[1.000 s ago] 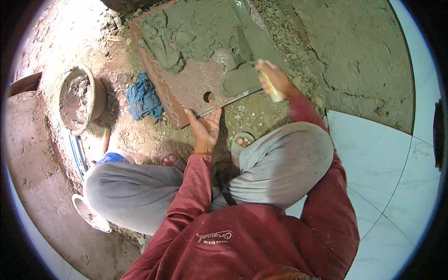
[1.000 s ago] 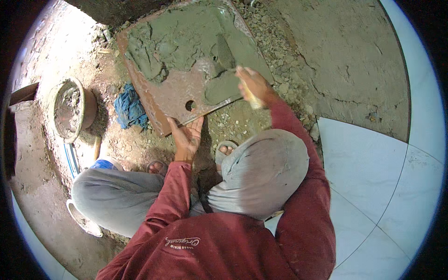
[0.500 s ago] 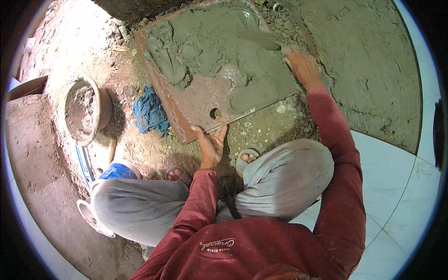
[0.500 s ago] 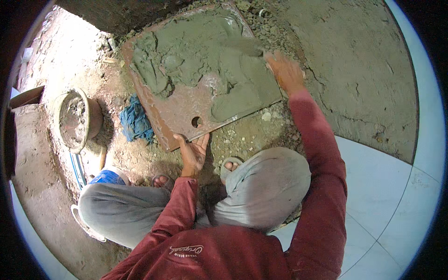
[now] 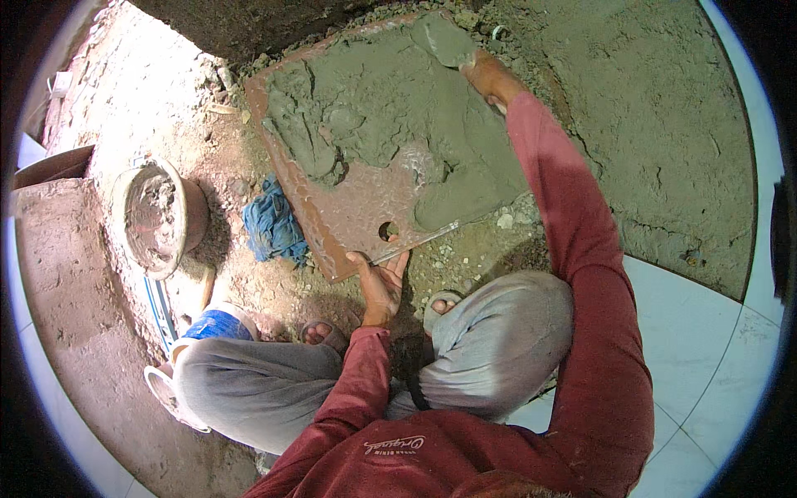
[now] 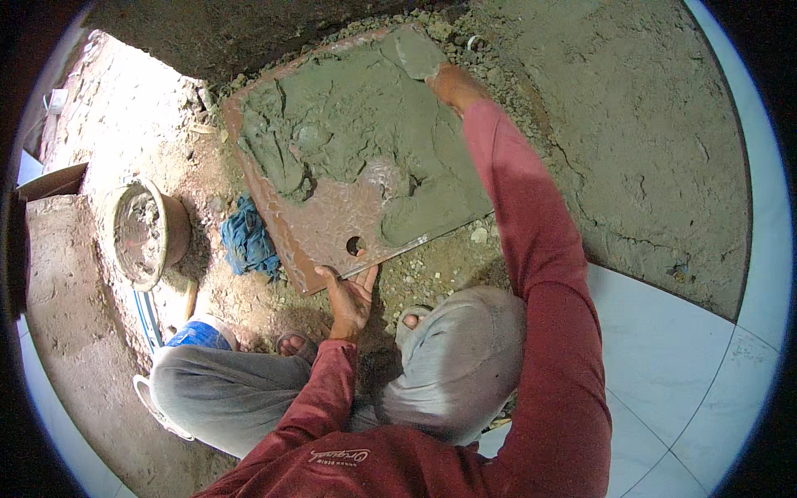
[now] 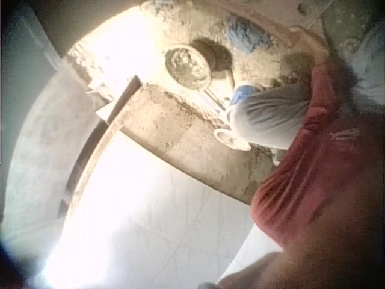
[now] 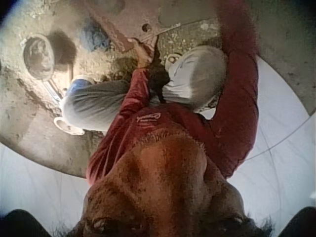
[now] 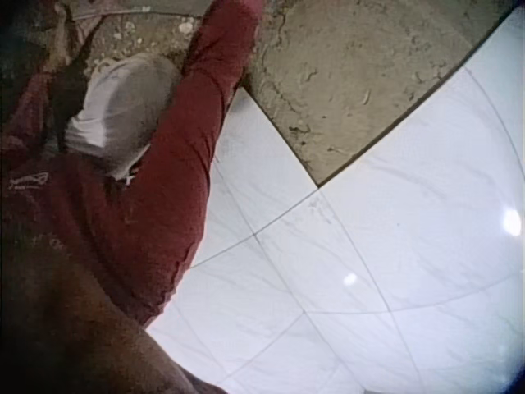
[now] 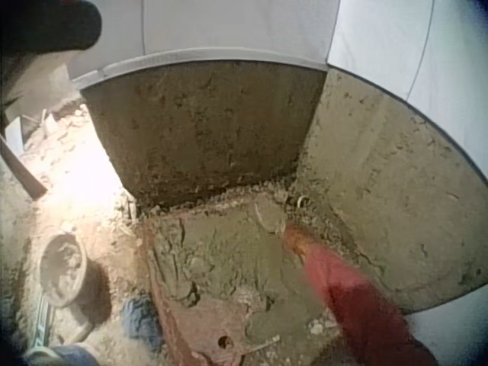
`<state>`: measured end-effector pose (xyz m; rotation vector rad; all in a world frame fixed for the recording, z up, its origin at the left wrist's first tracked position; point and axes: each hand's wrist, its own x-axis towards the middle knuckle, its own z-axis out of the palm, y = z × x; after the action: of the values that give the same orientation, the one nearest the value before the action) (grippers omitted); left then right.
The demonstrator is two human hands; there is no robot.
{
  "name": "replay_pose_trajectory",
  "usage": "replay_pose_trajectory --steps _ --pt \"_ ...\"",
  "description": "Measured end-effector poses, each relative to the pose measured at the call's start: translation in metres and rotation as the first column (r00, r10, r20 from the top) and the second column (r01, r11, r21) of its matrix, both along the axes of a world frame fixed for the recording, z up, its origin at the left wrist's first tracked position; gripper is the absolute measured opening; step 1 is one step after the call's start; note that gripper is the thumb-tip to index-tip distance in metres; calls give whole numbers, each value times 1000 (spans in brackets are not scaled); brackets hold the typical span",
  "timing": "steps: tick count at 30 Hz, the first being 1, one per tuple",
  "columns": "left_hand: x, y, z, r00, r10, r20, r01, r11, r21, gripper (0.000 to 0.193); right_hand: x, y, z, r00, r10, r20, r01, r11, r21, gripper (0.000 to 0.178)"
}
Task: The person places a tile against the wall to check the fit, removes it, and uses a trowel to apply mortar to the back of the tile before spreading the mortar across the surface.
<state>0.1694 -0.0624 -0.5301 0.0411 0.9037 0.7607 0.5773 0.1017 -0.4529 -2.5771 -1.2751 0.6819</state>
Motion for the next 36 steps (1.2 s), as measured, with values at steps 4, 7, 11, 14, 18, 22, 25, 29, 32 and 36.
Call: replay_pose_trajectory --steps 4,7,11,14,18,22,25,29,32,36 --pt "0 0 4 1000 -24 5 24 1000 18 102 -17 -17 32 933 -136 -333 95 986 -134 46" --pt "8 -1 10 998 -58 24 58 998 17 102 26 -47 -32 955 132 267 -195 955 225 43" --pt "-4 1 1 999 -35 -2 35 998 -49 92 1 -4 20 993 30 -114 -41 995 -94 41" --pt "4 0 10 999 -34 3 34 999 -16 93 13 5 33 951 -68 -301 23 988 -151 41" --pt "3 2 9 1000 -1 -8 1 999 -32 92 8 -13 39 715 -156 -682 132 987 -88 38" --pt "0 4 12 999 -32 3 32 999 5 95 3 -59 53 354 -182 -917 375 926 -39 43" --pt "-3 3 8 998 -61 28 62 997 -40 98 20 -78 33 29 -32 -999 523 852 -12 44" --pt "2 3 15 996 -84 20 85 996 -9 98 36 -87 -5 -113 28 -993 603 796 -47 45" --pt "-3 5 6 998 -52 18 53 998 -34 97 31 -80 -21 -178 30 -984 612 786 -87 47" --pt "0 2 2 998 -63 18 64 997 -32 96 38 -75 -17 -325 66 -943 478 872 -104 47"
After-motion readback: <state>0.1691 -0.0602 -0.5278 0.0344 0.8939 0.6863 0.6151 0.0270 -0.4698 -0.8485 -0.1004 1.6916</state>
